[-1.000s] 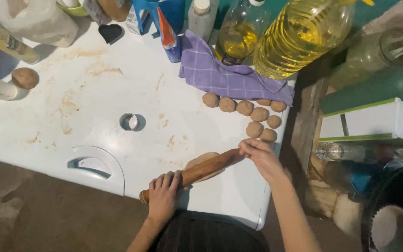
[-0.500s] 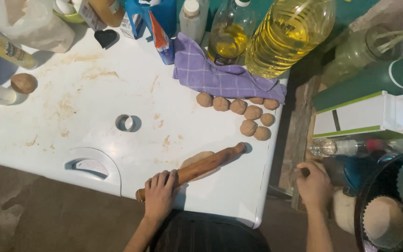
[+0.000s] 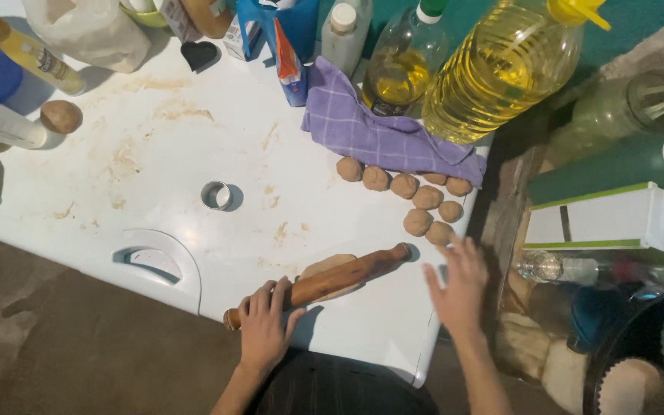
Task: The recorder is rolling out small pieces of dough and fitting them into metal tart molds.
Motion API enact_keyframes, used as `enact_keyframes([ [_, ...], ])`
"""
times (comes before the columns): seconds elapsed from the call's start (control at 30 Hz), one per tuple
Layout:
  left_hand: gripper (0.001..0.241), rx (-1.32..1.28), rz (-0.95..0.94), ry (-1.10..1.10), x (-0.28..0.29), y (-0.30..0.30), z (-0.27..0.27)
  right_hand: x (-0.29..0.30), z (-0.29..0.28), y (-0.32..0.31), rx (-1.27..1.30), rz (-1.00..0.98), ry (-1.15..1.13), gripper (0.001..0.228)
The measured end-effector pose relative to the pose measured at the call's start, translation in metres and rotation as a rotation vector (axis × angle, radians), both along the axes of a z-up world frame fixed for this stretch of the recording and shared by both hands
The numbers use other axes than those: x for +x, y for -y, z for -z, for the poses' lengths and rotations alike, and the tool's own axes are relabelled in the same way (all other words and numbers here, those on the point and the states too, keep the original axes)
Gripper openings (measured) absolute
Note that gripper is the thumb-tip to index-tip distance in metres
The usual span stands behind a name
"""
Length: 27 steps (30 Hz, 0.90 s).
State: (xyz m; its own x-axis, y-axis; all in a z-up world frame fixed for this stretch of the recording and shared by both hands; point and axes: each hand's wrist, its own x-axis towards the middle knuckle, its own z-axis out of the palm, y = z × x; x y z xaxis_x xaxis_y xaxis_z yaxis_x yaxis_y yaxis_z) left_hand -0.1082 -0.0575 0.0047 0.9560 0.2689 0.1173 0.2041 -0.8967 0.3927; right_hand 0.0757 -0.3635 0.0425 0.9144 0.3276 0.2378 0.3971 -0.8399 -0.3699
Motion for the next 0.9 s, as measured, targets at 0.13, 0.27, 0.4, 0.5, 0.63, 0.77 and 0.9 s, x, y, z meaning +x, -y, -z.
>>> enact_keyframes([
  [0.13,0.066,-0.036,-0.101,0.04,-0.006,0.004,0.017,-0.022,0.014,-0.06,-0.116,-0.189,-0.073,0.062],
  [0.27,0.068,-0.076,-0.161,0.087,0.016,-0.003,0.018,-0.014,0.041,-0.078,-0.075,-0.337,-0.166,0.071],
  [0.4,0.06,-0.024,-0.259,-0.015,0.041,-0.02,0.013,0.009,0.028,-0.099,-0.035,-0.374,-0.134,0.065],
  [0.5,0.053,-0.075,-0.28,-0.151,0.058,-0.037,0.012,0.029,0.026,-0.117,-0.034,-0.391,-0.129,0.065],
  [0.63,0.046,-0.072,-0.281,-0.169,0.073,-0.059,0.029,0.05,0.029,-0.135,-0.064,-0.398,-0.145,0.064],
  [0.77,0.046,-0.186,-0.193,-0.196,0.077,-0.07,0.006,0.051,0.019,-0.142,0.024,-0.395,-0.101,0.06],
  [0.9,0.093,-0.15,0.156,-0.214,0.054,-0.054,-0.004,0.001,0.009,-0.125,0.376,-0.074,-0.143,0.043],
])
